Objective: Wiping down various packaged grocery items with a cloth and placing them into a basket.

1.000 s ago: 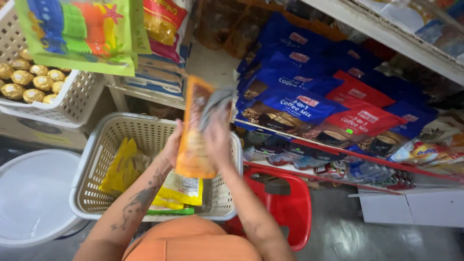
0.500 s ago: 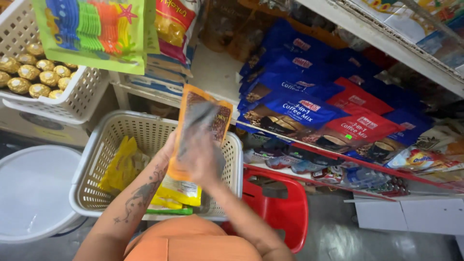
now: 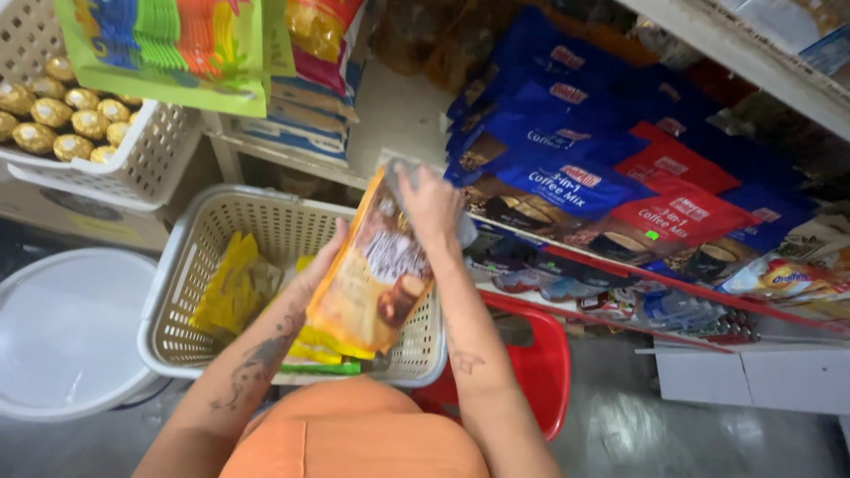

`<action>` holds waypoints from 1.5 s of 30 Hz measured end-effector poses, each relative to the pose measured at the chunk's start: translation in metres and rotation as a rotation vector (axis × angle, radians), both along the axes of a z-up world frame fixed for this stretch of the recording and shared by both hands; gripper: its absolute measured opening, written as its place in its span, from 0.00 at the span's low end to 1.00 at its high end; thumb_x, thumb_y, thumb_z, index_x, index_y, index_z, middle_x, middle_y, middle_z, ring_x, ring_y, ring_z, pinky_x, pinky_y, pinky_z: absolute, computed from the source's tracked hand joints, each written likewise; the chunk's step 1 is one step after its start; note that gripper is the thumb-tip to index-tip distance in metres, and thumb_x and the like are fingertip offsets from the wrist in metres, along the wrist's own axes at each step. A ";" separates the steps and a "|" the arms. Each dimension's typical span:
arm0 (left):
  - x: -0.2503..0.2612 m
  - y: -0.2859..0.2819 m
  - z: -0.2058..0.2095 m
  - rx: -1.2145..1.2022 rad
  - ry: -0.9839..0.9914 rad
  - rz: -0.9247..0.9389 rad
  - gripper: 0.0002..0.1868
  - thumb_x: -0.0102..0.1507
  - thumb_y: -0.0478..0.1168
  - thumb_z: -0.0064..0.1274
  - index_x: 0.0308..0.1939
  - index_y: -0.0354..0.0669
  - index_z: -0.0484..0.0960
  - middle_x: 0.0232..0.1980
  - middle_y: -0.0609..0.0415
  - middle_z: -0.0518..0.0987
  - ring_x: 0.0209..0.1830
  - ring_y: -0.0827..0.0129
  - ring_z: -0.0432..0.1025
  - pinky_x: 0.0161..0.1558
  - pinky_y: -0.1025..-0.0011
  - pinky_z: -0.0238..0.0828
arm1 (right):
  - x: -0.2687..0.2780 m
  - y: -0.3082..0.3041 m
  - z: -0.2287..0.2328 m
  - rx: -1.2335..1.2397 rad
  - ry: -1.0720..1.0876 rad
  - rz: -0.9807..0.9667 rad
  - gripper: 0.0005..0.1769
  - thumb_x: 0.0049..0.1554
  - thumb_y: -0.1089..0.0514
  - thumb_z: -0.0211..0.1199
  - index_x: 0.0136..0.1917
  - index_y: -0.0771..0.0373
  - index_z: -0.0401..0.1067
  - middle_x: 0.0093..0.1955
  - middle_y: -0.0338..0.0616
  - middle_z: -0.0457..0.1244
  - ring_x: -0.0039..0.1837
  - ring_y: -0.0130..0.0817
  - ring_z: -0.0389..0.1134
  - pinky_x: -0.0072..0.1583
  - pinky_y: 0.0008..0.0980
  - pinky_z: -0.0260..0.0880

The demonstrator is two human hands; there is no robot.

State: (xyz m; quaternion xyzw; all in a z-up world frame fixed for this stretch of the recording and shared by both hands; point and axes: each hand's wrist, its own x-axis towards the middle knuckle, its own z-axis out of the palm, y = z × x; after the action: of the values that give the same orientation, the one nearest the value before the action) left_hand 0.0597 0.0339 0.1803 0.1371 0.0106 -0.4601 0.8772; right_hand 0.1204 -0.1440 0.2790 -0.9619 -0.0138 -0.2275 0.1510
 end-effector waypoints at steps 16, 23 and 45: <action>0.066 -0.009 -0.093 0.078 -0.132 0.189 0.30 0.64 0.48 0.52 0.64 0.32 0.71 0.56 0.41 0.79 0.52 0.54 0.76 0.55 0.57 0.79 | -0.099 0.053 -0.025 0.038 -0.135 0.510 0.25 0.67 0.37 0.52 0.72 0.47 0.67 0.72 0.44 0.65 0.79 0.44 0.59 0.80 0.58 0.54; 0.046 -0.010 -0.074 0.072 -0.050 0.051 0.33 0.70 0.59 0.46 0.67 0.36 0.73 0.59 0.45 0.82 0.56 0.56 0.78 0.60 0.56 0.73 | -0.012 -0.010 -0.044 0.100 -0.238 0.173 0.20 0.64 0.51 0.57 0.69 0.41 0.63 0.85 0.44 0.48 0.88 0.50 0.34 0.83 0.64 0.29; 0.035 -0.001 0.000 0.136 -0.120 0.310 0.30 0.63 0.59 0.46 0.66 0.51 0.73 0.60 0.51 0.81 0.57 0.62 0.78 0.58 0.60 0.74 | -0.115 0.059 -0.016 -0.193 0.345 0.205 0.38 0.58 0.40 0.57 0.79 0.41 0.56 0.85 0.40 0.41 0.85 0.54 0.31 0.75 0.65 0.26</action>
State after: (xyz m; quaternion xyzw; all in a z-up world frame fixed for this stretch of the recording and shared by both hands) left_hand 0.0946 0.0334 0.1808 0.2200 0.0105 -0.3086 0.9253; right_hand 0.0050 -0.0854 0.2628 -0.9901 -0.1071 -0.0407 0.0809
